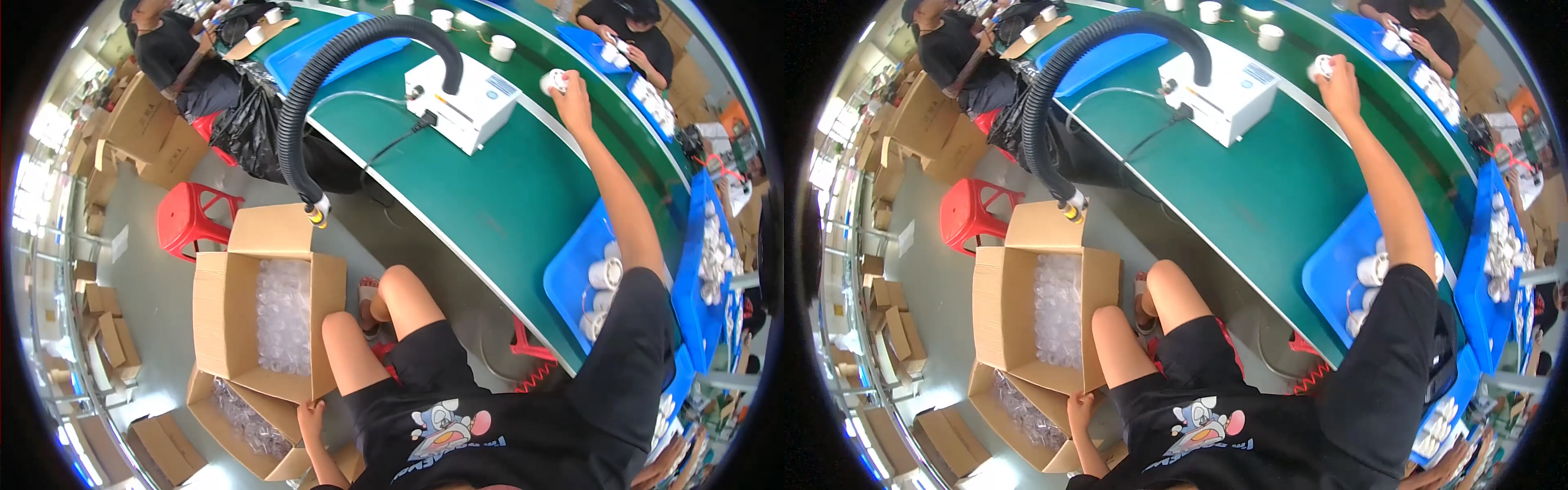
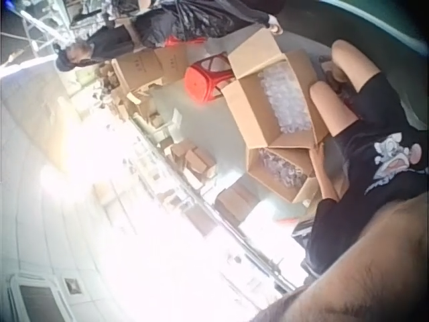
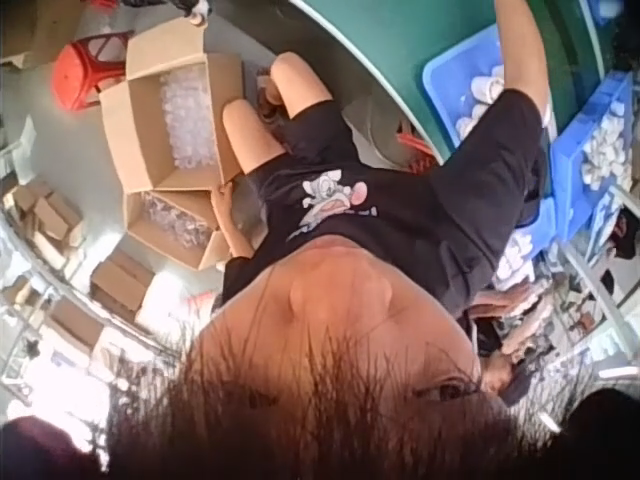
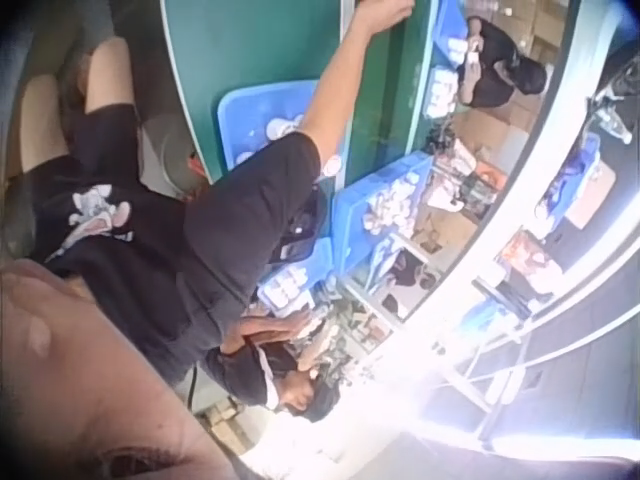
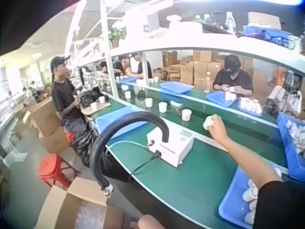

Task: The person assembles small electronic components by fitting a white cylindrical component into a transparent plastic shell by hand.

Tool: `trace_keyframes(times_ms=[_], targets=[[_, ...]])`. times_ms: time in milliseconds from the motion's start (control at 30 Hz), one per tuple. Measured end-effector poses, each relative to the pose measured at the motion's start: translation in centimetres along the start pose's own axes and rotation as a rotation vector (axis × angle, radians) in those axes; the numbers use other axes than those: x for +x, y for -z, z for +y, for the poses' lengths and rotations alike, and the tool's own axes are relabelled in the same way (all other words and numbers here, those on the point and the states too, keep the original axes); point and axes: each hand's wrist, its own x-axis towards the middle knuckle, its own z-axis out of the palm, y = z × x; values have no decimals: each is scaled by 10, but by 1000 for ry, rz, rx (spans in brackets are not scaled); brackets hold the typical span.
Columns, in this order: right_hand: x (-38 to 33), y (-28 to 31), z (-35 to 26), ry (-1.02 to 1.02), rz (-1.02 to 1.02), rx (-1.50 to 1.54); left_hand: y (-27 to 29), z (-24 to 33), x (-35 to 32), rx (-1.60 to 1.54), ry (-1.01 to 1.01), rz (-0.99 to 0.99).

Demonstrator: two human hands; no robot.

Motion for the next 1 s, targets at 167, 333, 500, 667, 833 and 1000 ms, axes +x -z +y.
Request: trace_keyframes(times_ms=[167, 333, 500, 667, 833, 1000], targets=[[48, -54, 47, -326, -180, -317, -23, -33, -15, -39, 157, 8], [55, 16, 17, 147, -505, -235, -45, -48, -20, -137, 190, -91], [-107, 190, -97, 249, -945, -179, -33, -43, -6, -225, 144, -130], [-260, 273, -109, 354, -842, -327, -18, 66, 60, -270, -103, -228], [-298, 293, -125, 212, -682, -383, 2, 129, 127, -122, -483, -86], [-298, 316, -128, 239, -794, -274, -4, 141, 156, -266, -553, -108]])
